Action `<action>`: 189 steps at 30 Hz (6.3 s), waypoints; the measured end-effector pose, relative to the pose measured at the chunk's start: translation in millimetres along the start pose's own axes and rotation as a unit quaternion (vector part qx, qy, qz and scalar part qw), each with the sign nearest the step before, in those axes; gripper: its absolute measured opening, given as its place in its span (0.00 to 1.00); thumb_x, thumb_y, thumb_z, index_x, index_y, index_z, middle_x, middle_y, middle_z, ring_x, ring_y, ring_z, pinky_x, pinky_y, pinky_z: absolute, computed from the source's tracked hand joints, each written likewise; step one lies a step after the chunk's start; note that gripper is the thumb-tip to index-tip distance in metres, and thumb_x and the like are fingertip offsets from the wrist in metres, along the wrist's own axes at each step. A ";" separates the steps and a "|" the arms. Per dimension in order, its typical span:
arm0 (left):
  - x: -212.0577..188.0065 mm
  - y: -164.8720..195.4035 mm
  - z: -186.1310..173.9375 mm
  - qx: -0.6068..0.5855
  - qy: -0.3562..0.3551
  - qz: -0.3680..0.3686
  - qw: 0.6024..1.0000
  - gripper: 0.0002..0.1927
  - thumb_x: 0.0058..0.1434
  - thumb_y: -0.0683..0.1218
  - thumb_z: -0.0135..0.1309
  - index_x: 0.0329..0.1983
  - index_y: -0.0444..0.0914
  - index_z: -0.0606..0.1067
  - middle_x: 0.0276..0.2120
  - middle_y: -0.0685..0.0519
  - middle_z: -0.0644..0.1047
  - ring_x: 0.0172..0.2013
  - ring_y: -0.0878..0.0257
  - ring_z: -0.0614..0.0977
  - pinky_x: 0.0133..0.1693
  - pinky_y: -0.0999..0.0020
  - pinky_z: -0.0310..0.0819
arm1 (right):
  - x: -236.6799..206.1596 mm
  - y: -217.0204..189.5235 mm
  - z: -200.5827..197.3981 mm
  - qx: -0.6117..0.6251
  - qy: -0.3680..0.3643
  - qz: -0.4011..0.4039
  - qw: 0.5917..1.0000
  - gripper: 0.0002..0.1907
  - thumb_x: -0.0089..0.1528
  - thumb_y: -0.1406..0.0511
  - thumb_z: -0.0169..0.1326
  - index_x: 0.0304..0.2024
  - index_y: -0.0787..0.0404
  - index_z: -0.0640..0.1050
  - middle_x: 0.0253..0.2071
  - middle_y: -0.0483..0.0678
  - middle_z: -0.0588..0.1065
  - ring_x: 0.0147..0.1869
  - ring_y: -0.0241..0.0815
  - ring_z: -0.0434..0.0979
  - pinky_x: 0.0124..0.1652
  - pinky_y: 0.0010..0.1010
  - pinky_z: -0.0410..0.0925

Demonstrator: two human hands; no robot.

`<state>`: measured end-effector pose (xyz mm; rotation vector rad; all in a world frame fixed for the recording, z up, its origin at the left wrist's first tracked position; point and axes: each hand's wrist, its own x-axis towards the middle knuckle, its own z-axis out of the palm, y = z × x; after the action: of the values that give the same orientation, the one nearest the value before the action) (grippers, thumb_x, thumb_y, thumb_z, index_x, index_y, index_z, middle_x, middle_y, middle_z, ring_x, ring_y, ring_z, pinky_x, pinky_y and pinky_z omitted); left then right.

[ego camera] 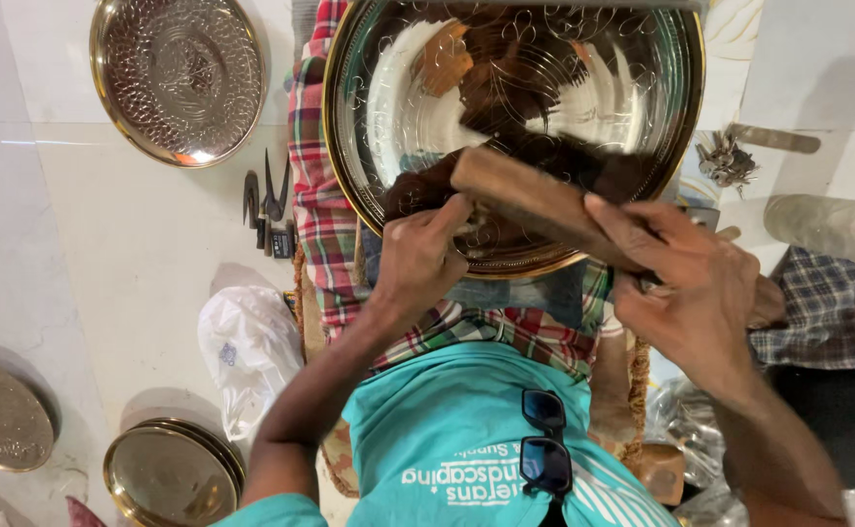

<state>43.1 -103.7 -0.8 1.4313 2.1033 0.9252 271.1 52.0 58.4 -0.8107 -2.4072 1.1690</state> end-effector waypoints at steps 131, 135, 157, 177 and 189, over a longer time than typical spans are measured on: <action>52.9 -28.4 -3.3 -0.010 -0.120 0.244 0.962 0.27 0.60 0.33 0.55 0.61 0.47 0.71 0.36 0.53 0.84 0.32 0.63 0.86 0.35 0.67 0.82 | -56.5 11.6 55.3 0.123 0.172 0.043 0.977 0.36 0.55 0.71 0.59 0.67 0.69 0.72 0.52 0.56 0.76 0.53 0.40 0.76 0.54 0.28 0.69; 29.6 -22.4 5.6 0.011 -0.027 0.153 0.988 0.27 0.53 0.34 0.58 0.57 0.42 0.72 0.39 0.47 0.84 0.36 0.56 0.87 0.37 0.63 0.84 | -20.1 6.8 11.8 -0.098 -0.033 0.098 0.990 0.36 0.53 0.73 0.59 0.67 0.58 0.77 0.56 0.55 0.80 0.36 0.38 0.80 0.32 0.26 0.74; -1.0 -1.1 34.5 -0.079 0.161 -0.010 0.984 0.26 0.51 0.29 0.50 0.56 0.31 0.72 0.40 0.40 0.83 0.44 0.51 0.87 0.42 0.61 0.84 | 74.0 -34.1 6.1 -0.136 -0.172 0.018 0.976 0.47 0.48 0.75 0.56 0.71 0.41 0.71 0.46 0.41 0.79 0.24 0.39 0.75 0.24 0.29 0.69; 30.9 -16.4 4.2 0.024 -0.072 0.141 0.987 0.27 0.51 0.34 0.53 0.55 0.43 0.71 0.34 0.49 0.82 0.30 0.53 0.84 0.34 0.60 0.80 | 1.5 7.7 33.1 0.088 0.072 0.016 0.993 0.30 0.50 0.71 0.63 0.56 0.49 0.80 0.43 0.48 0.80 0.32 0.38 0.76 0.32 0.28 0.69; 63.2 -6.3 -6.8 0.102 -0.232 0.219 0.942 0.34 0.49 0.35 0.57 0.62 0.49 0.73 0.29 0.50 0.84 0.24 0.59 0.84 0.31 0.62 0.80 | -65.8 -6.7 71.8 0.066 0.259 0.130 0.955 0.31 0.58 0.73 0.61 0.65 0.67 0.74 0.54 0.56 0.78 0.54 0.44 0.78 0.58 0.28 0.70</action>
<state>10.9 -48.5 0.3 2.0434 1.5921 0.4466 282.1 -35.7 16.8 -1.2391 -1.8179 1.0300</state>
